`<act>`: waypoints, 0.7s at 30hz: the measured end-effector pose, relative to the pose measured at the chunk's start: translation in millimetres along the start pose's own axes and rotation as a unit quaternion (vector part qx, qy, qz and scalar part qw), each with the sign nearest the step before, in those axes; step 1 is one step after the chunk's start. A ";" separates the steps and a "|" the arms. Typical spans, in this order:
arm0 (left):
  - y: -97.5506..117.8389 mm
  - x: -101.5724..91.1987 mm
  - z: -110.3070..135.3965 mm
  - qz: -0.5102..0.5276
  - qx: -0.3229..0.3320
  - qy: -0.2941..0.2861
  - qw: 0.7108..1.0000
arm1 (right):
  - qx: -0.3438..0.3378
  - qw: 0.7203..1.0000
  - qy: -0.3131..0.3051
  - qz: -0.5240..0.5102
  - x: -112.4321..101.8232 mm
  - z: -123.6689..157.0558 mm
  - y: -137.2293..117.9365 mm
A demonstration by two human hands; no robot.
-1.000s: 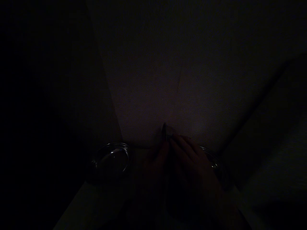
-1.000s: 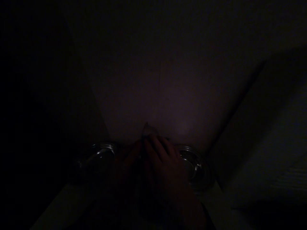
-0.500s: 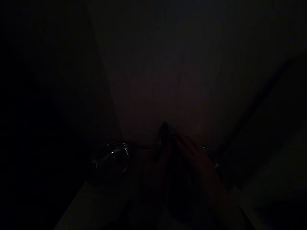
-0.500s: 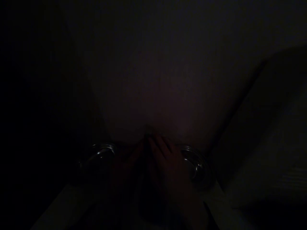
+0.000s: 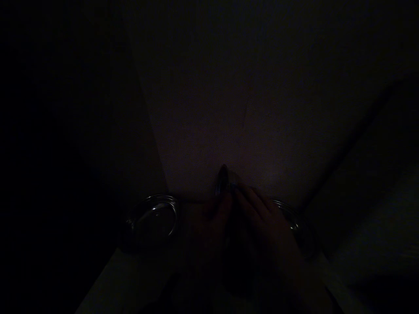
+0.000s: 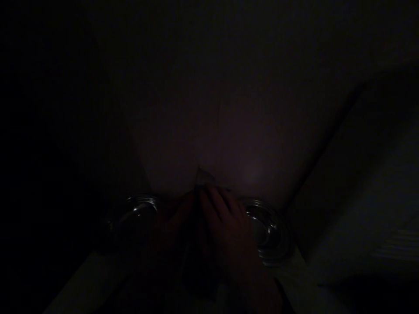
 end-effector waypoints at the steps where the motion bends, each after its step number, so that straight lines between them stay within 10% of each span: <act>1: -4.2 3.9 -0.5 -0.004 -0.005 -0.021 1.000 | 0.014 1.000 -0.002 -0.007 -0.8 -0.2 5.5; 21: -8.0 1.4 -1.3 -0.028 -0.049 -0.020 0.998 | 0.004 1.000 0.003 0.004 -1.1 -0.8 -0.4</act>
Point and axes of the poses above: each hand's wrist, its own z-axis away from the middle knuckle, its own x-axis out of the palm, y = z × x, the point moved 8 cm from there along -z, towards the middle knuckle, and after that the axes turned 10 degrees about -x, right-handed, at the moved point
